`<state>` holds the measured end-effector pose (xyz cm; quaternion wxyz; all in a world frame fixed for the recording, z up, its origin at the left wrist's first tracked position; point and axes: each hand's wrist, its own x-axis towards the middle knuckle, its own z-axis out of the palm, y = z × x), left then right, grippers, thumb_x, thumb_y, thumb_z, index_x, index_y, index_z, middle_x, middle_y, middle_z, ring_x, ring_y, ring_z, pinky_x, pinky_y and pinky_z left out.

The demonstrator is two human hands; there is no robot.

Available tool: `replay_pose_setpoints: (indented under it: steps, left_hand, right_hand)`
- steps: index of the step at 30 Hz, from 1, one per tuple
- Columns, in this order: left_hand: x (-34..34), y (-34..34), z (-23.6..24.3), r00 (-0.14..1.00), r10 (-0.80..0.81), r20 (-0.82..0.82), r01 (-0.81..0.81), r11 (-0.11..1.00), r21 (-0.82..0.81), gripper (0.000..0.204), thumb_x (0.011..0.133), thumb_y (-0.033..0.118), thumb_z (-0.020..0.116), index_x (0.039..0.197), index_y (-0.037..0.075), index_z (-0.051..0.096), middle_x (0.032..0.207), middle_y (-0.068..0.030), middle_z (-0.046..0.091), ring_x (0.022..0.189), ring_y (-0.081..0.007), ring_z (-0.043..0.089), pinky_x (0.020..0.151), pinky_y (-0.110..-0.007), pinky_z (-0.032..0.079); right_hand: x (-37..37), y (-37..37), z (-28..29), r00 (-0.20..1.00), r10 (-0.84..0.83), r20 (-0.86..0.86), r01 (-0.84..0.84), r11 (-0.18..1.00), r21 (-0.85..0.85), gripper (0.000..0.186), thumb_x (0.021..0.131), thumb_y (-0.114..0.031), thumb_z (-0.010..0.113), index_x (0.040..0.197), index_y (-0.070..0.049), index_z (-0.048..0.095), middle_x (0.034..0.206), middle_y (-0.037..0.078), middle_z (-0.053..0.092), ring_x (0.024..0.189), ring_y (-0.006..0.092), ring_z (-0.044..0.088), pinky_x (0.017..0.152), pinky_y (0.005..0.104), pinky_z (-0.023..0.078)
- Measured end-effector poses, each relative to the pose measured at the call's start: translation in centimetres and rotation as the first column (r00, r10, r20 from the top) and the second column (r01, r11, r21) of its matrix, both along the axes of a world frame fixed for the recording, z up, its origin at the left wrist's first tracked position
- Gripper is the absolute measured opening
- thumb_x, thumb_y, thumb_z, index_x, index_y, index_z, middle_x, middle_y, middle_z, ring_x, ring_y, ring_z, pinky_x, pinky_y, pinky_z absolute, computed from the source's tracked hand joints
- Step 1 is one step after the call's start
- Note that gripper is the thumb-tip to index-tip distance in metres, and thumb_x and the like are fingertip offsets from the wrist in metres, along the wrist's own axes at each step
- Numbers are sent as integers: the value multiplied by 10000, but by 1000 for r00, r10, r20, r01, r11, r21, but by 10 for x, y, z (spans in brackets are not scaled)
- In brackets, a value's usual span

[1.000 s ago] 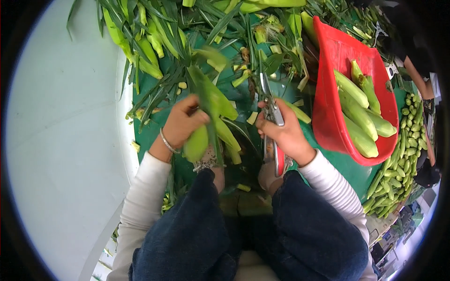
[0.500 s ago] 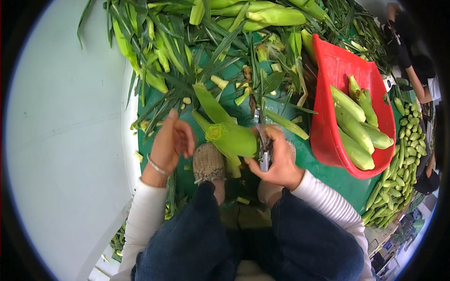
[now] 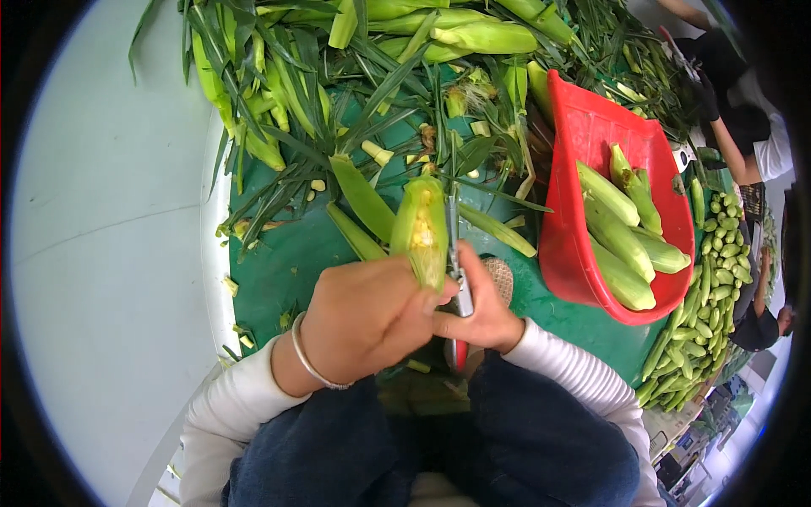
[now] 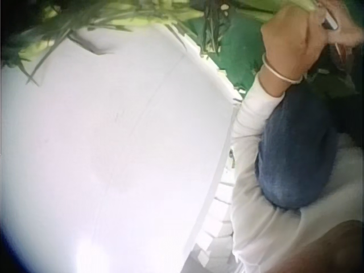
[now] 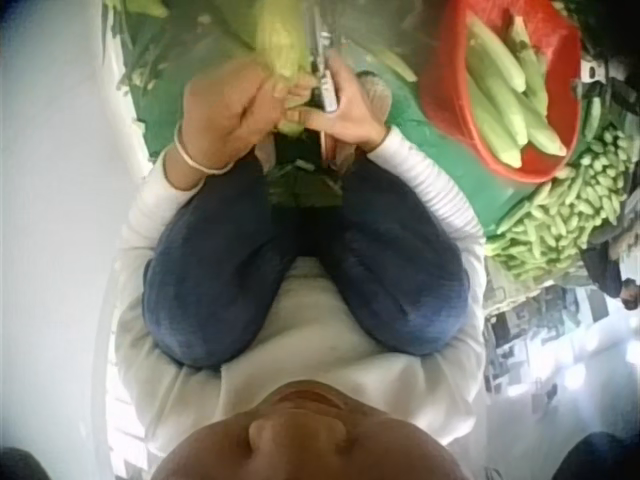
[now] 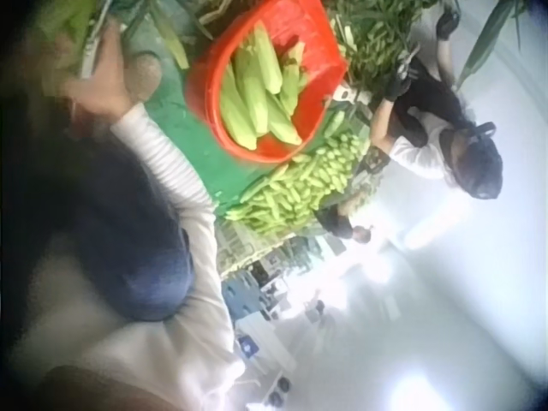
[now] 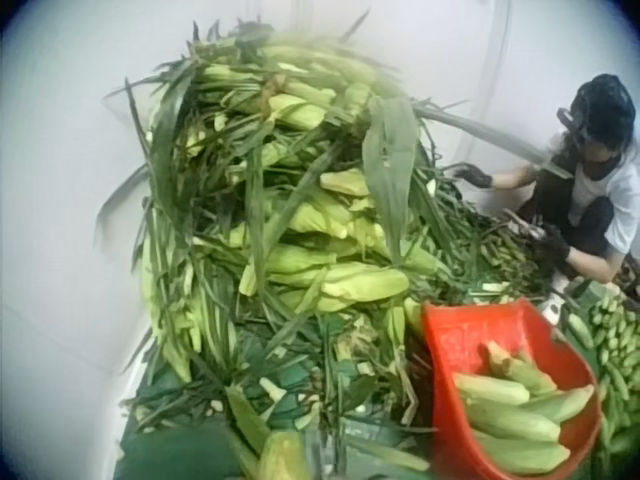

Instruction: The person trims the ends of ears of corn using shears and places the trimmed ears into a red basket.

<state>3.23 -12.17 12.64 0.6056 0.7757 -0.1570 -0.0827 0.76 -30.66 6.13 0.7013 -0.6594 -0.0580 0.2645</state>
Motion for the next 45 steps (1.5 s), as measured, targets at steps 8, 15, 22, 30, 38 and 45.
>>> replay_pose_setpoints:
  steps: [8, 15, 22, 30, 38, 45]
  left_hand:
    - [7, -1, 3, 935, -271, 228, 195, 931, 309, 110, 720, 60, 673, 785, 33, 589, 774, -109, 591, 684, -287, 608, 583, -365, 487]
    - [72, 139, -75, 911, 349, 220, -411, 821, 396, 348, 939, 87, 470, 1282, 43, 509, 1467, -133, 356, 1297, -255, 405, 1029, -347, 359]
    - [75, 177, -146, 930, 346, 129, -356, 749, 559, 352, 817, 20, 582, 1164, 78, 557, 1260, -123, 529, 1154, -258, 520, 899, -366, 474]
    - [169, 177, -138, 855, 458, 241, -516, 717, 468, 208, 778, 74, 619, 982, 32, 635, 840, -129, 655, 758, -239, 642, 711, -329, 517]
    - [243, 202, -165, 534, 742, 404, -832, 375, 409, 346, 749, 81, 639, 1079, 10, 563, 946, -172, 561, 861, -316, 560, 814, -399, 467]
    - [257, 235, -176, 406, 799, 444, -887, 226, 403, 609, 734, 185, 695, 1253, -22, 452, 1094, -251, 515, 1073, -414, 465, 956, -423, 394]
  right_hand:
    - [2, -13, 3, 988, -40, -148, 61, 989, 137, 728, 673, -111, 807, 1257, -12, 383, 1083, 51, 506, 1024, 162, 499, 900, 311, 420]
    - [44, -130, 90, 949, 17, 316, 229, 651, -723, 656, 630, -153, 775, 1179, -4, 449, 939, 150, 588, 834, 248, 604, 746, 362, 489]
    - [35, -324, 81, 900, 248, 359, 404, -161, -901, 215, 795, -92, 570, 979, -14, 488, 840, 248, 596, 781, 446, 578, 665, 518, 456]
    - [10, -325, 67, 986, 144, 81, 102, -142, -985, 608, 549, -39, 748, 1061, 35, 429, 1060, 268, 513, 978, 460, 514, 824, 487, 454]
    - [34, -350, 23, 926, 241, 289, 356, -310, -882, 462, 769, -78, 581, 1171, 75, 412, 1147, 280, 479, 1106, 460, 435, 987, 478, 351]
    - [43, -318, 55, 929, 156, 335, 356, -131, -925, 542, 673, -75, 685, 1128, 80, 435, 1087, 278, 501, 1065, 448, 461, 915, 458, 398]
